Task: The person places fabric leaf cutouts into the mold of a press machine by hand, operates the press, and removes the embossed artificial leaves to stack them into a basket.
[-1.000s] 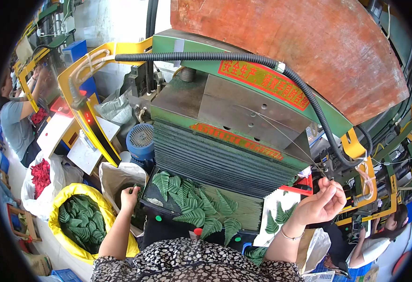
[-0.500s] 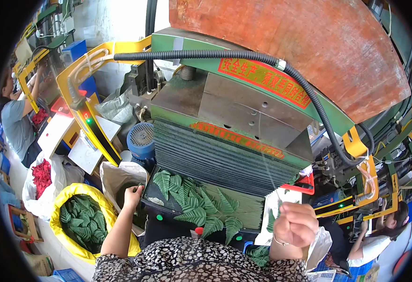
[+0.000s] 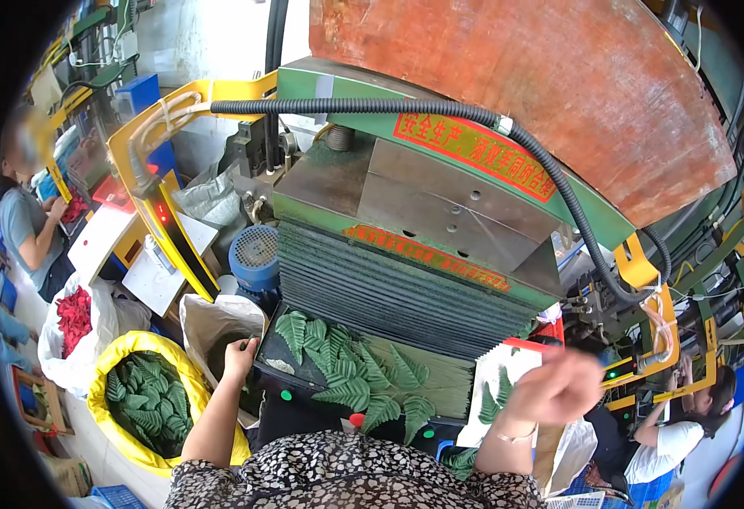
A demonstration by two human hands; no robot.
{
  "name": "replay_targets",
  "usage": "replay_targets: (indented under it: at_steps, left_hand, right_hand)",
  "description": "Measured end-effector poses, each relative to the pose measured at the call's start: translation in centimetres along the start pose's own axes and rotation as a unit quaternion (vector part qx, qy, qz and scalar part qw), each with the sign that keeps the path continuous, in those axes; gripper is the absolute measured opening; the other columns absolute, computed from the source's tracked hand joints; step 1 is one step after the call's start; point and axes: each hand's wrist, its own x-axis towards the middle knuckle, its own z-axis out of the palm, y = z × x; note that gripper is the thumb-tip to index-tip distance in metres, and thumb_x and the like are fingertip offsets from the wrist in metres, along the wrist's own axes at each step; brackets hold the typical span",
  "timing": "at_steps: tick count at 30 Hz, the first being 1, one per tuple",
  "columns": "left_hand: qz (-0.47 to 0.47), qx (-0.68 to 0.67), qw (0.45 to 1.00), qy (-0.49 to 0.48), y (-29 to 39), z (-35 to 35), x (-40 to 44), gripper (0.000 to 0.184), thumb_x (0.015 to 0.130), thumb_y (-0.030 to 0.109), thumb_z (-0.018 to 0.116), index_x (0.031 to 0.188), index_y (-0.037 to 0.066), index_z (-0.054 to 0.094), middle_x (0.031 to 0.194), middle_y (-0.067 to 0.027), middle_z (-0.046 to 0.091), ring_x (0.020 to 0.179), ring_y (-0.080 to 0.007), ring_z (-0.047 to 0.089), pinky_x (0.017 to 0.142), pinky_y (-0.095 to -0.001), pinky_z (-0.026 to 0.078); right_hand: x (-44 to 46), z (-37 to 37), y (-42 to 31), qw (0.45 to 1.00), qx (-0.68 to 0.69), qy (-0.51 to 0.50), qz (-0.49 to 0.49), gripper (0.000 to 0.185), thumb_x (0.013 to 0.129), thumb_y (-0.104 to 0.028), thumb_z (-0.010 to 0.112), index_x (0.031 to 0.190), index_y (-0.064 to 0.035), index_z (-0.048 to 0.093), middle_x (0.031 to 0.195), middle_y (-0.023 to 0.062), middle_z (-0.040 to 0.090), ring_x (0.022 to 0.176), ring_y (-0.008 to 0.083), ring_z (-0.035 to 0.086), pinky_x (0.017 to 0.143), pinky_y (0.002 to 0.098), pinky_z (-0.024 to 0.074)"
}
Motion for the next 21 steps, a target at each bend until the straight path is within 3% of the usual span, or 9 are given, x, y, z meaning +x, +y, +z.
replay_targets:
  at_steps: [1,2,4,6,8,11,13,18,21]
  left_hand:
    - [0.007,-0.009,1.0,0.009,-0.1,0.3,0.1,0.024,0.096,0.022,0.062,0.098,0.002,0.074,0.071,0.002,0.063,0.062,-0.0068,0.05,0.058,-0.0255,0.041]
    - [0.014,-0.015,1.0,0.015,-0.5,0.4,0.2,0.024,0.095,0.023,0.063,0.098,0.002,0.075,0.069,0.0012,0.062,0.061,-0.0073,0.049,0.058,-0.0262,0.041]
    - [0.02,-0.015,1.0,0.018,-0.9,0.3,0.2,0.024,0.094,0.023,0.063,0.098,0.002,0.075,0.067,0.0004,0.061,0.06,-0.0078,0.048,0.057,-0.0268,0.04]
    - [0.013,-0.018,1.0,0.005,-0.9,0.0,0.6,0.025,0.094,0.023,0.064,0.097,0.002,0.075,0.067,-0.0006,0.061,0.06,-0.008,0.048,0.057,-0.0273,0.041]
    - [0.009,-0.025,1.0,0.002,-0.5,0.1,0.9,0.025,0.094,0.024,0.064,0.097,0.001,0.075,0.067,-0.0012,0.062,0.06,-0.0081,0.049,0.058,-0.0275,0.041]
    - [-0.019,-0.013,1.0,0.011,0.5,-0.2,0.1,0.026,0.093,0.024,0.064,0.094,0.001,0.074,0.067,-0.0012,0.062,0.06,-0.0084,0.049,0.057,-0.0278,0.041]
    - [-0.025,-0.017,0.999,0.021,-0.1,0.2,0.3,0.026,0.093,0.025,0.064,0.092,0.001,0.074,0.066,-0.0006,0.061,0.059,-0.0085,0.048,0.057,-0.0276,0.04]
    - [-0.063,-0.092,0.994,0.013,-1.1,0.6,0.7,0.026,0.093,0.026,0.065,0.089,0.002,0.074,0.065,0.0015,0.059,0.058,-0.0088,0.047,0.056,-0.027,0.04]
    - [-0.051,-0.055,0.997,-0.002,-1.2,0.3,0.7,0.025,0.096,0.025,0.062,0.097,0.002,0.073,0.076,-0.0003,0.066,0.065,-0.0097,0.055,0.061,-0.0267,0.045]
  right_hand:
    - [0.4,-0.8,-0.8,0.979,0.023,-0.181,-0.094,0.017,0.085,-0.005,0.07,0.096,-0.0049,0.057,0.083,0.0092,0.064,0.072,0.0241,0.066,0.06,0.0319,0.0551]
    - [2.0,0.1,-2.9,0.916,0.045,-0.353,-0.183,0.02,0.082,-0.007,0.073,0.097,-0.0066,0.059,0.083,0.0083,0.067,0.073,0.0261,0.068,0.062,0.0324,0.0558]
    - [0.6,3.1,-0.2,0.929,0.061,-0.29,-0.221,0.022,0.077,-0.007,0.079,0.092,-0.0075,0.062,0.085,0.0089,0.07,0.075,0.0266,0.071,0.065,0.0326,0.057]
    - [0.9,6.5,2.1,0.951,0.002,-0.257,-0.172,0.022,0.074,-0.002,0.08,0.088,-0.0056,0.063,0.086,0.0104,0.071,0.074,0.0248,0.071,0.065,0.0329,0.0572]
    - [1.2,10.0,5.1,0.962,-0.012,-0.196,-0.192,0.02,0.069,0.002,0.078,0.084,-0.0065,0.068,0.089,0.0083,0.072,0.078,0.0222,0.071,0.065,0.0299,0.0568]
    - [1.4,12.9,9.1,0.961,0.011,-0.218,-0.172,0.018,0.07,0.004,0.077,0.082,-0.0044,0.066,0.087,0.009,0.071,0.077,0.0236,0.07,0.065,0.0306,0.0564]
    - [1.1,13.8,10.0,0.962,-0.044,-0.199,-0.182,0.019,0.069,0.004,0.078,0.082,-0.0033,0.067,0.087,0.0088,0.071,0.077,0.0238,0.07,0.066,0.0316,0.0563]
    - [1.6,12.7,8.3,0.966,-0.078,-0.215,-0.121,0.019,0.073,0.007,0.078,0.086,-0.0019,0.068,0.087,0.0119,0.071,0.079,0.0227,0.069,0.069,0.0303,0.0563]
    - [1.8,11.9,7.7,0.948,-0.034,-0.249,-0.198,0.019,0.073,0.007,0.078,0.087,-0.0019,0.069,0.087,0.0113,0.071,0.079,0.0222,0.07,0.069,0.0301,0.0564]
